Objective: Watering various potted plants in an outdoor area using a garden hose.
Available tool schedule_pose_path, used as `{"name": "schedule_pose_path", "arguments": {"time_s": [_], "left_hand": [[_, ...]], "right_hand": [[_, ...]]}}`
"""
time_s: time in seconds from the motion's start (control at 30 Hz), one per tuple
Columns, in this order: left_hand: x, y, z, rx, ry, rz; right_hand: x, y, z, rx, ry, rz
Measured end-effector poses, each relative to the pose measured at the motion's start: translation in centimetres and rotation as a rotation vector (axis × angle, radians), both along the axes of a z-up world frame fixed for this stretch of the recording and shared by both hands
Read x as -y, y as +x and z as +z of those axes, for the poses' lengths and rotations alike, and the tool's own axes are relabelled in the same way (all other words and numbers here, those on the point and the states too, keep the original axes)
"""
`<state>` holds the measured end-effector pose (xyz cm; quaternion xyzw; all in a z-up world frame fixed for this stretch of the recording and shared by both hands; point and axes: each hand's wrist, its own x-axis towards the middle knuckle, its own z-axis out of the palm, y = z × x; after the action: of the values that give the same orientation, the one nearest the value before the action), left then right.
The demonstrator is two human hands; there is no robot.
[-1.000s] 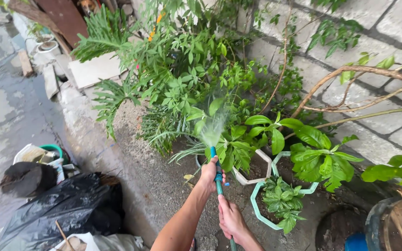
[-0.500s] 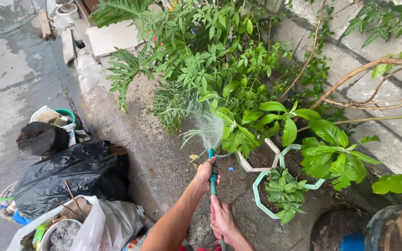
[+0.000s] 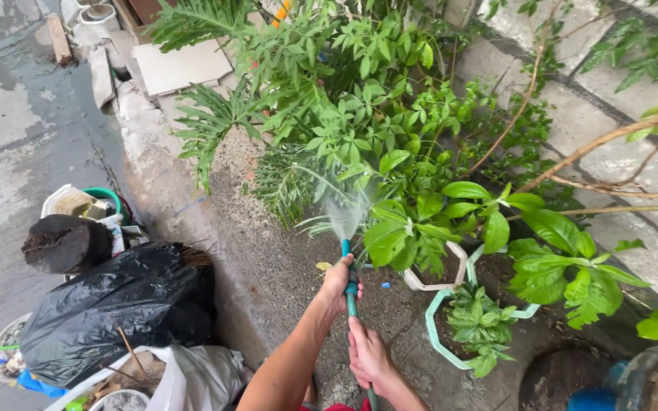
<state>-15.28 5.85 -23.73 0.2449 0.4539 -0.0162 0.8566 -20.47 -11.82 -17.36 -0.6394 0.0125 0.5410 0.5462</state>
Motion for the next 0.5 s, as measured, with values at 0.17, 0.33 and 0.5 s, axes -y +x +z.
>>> {"name": "schedule_pose_path", "arguments": {"time_s": [0.17, 0.33, 0.5], "left_hand": [[-3.5, -1.1, -1.0, -0.015, -0.042, 0.047], [-6.4, -1.9, 0.7, -0.024, -0.033, 0.117], [-7.5, -1.1, -1.2, 0.029, -0.059, 0.14]], "right_hand": [[-3.3, -0.1, -0.3, -0.009, -0.009, 0.052], [-6.2, 0.5, -0.3, -0.003, -0.061, 0.108], [-7.2, 0.9, 0.0, -0.004, -0.004, 0.124]]}}
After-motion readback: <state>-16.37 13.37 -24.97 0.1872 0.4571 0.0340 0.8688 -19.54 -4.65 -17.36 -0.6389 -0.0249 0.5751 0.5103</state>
